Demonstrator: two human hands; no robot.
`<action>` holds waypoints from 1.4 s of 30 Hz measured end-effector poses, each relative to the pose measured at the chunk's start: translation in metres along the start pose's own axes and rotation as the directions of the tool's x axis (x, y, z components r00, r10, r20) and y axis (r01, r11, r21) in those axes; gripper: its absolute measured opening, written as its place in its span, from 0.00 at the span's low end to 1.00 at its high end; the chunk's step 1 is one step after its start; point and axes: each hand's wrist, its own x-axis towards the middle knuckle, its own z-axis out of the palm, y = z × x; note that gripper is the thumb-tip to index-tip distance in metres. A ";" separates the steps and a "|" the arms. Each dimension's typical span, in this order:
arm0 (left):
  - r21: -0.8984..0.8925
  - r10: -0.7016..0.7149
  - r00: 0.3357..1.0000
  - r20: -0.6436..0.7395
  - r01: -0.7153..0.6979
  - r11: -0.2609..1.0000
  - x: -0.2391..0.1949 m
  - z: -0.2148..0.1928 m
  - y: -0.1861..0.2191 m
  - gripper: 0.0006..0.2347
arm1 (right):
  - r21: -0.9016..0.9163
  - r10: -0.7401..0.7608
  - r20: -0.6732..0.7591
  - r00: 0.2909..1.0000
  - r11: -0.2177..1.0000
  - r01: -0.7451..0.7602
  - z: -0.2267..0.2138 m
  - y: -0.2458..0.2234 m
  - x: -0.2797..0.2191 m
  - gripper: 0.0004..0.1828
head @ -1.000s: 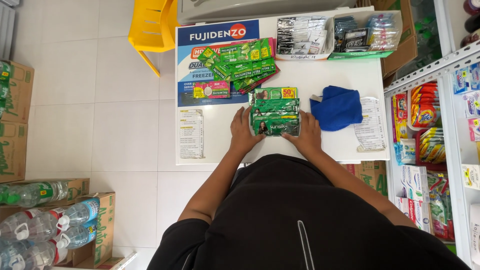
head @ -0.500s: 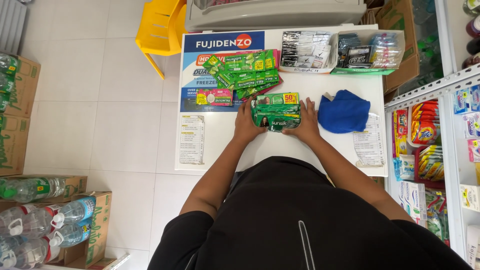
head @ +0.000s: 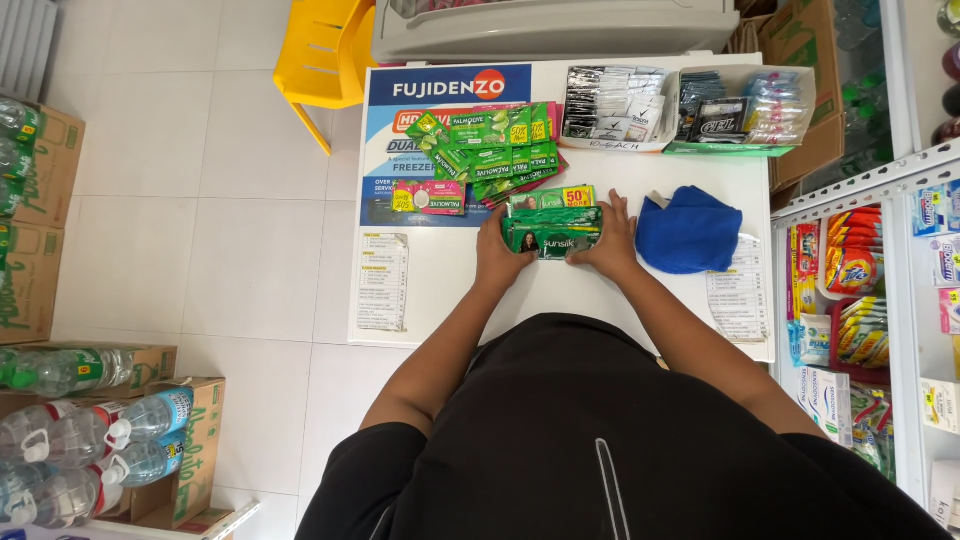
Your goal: The person wipes the surface of a white freezer with a blue cloth, then picks up and wipes individual green sachets of Sunsilk shampoo. The person arranges the sachets into a neat stack on the freezer top.
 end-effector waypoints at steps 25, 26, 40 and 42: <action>-0.189 0.097 0.987 0.129 -0.072 0.979 -0.020 -0.013 -0.014 0.27 | 0.204 -0.215 -0.119 0.969 0.950 0.236 0.015 0.020 -0.052 0.30; -0.209 0.118 0.985 0.129 -0.090 0.974 -0.022 -0.013 -0.014 0.26 | 0.204 -0.229 -0.129 0.965 0.946 0.252 0.016 0.023 -0.052 0.30; -0.219 0.291 0.951 0.101 -0.264 0.939 -0.050 -0.026 0.006 0.21 | 0.142 -0.287 -0.087 0.954 0.944 0.297 0.011 0.018 -0.067 0.27; -0.133 0.314 0.945 0.088 -0.301 0.944 -0.050 -0.022 -0.001 0.21 | 0.151 -0.291 -0.078 0.953 0.942 0.300 0.012 0.017 -0.066 0.29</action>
